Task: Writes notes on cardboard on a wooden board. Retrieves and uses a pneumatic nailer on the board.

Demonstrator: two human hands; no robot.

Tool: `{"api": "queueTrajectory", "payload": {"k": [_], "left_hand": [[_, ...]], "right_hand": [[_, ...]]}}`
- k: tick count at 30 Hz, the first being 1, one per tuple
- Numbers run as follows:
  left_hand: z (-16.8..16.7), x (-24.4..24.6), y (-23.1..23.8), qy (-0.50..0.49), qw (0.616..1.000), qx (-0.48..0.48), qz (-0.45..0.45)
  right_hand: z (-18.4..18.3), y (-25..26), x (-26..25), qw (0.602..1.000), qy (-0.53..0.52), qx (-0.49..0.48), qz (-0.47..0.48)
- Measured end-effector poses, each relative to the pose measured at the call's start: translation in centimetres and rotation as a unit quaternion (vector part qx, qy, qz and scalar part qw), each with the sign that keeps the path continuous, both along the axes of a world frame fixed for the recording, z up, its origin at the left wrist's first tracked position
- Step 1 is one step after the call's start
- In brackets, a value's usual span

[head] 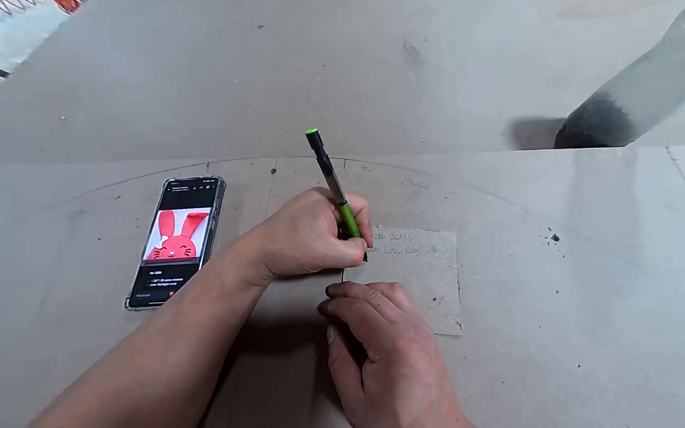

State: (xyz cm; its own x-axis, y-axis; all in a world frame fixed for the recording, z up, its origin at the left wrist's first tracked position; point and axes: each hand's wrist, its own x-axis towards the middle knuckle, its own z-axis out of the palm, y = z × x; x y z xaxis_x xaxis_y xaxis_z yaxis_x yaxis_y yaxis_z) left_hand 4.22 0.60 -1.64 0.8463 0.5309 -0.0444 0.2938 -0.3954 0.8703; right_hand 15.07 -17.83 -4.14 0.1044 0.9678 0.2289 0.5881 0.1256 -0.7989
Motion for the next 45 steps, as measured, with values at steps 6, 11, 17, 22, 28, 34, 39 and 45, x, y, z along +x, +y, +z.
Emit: {"api": "queueTrajectory", "payload": {"k": [6, 11, 17, 22, 28, 34, 39, 45], "left_hand": [[0.31, -0.07, 0.03, 0.009, 1.0, -0.017, -0.013], [0.25, -0.09, 0.07, -0.025, 0.999, -0.037, -0.001], [0.07, 0.57, -0.14, -0.004, 1.0, -0.002, -0.003], [0.34, 0.6, -0.16, -0.002, 1.0, -0.027, -0.011], [0.24, 0.67, 0.04, 0.006, 1.0, -0.014, -0.013], [0.01, 0.51, 0.03, -0.013, 0.999, -0.052, -0.007], [0.15, 0.73, -0.38, 0.002, 0.999, -0.046, 0.006], [0.35, 0.48, -0.11, 0.008, 0.999, -0.05, -0.014]], "right_hand": [[-0.09, -0.03, -0.04, 1.0, -0.003, 0.002, -0.003], [-0.15, -0.01, -0.04, 1.0, -0.01, 0.003, 0.002], [-0.03, 0.04, 0.02, 1.0, -0.008, -0.002, 0.003], [-0.03, 0.1, 0.01, 1.0, -0.009, 0.004, 0.003], [-0.03, 0.15, 0.03, 1.0, -0.018, 0.005, 0.005], [0.1, 0.13, 0.09, 1.0, -0.013, 0.004, 0.005], [0.01, 0.04, 0.09, 1.0, -0.011, 0.002, 0.003], [0.09, 0.02, -0.02, 1.0, -0.013, -0.002, 0.003]]}}
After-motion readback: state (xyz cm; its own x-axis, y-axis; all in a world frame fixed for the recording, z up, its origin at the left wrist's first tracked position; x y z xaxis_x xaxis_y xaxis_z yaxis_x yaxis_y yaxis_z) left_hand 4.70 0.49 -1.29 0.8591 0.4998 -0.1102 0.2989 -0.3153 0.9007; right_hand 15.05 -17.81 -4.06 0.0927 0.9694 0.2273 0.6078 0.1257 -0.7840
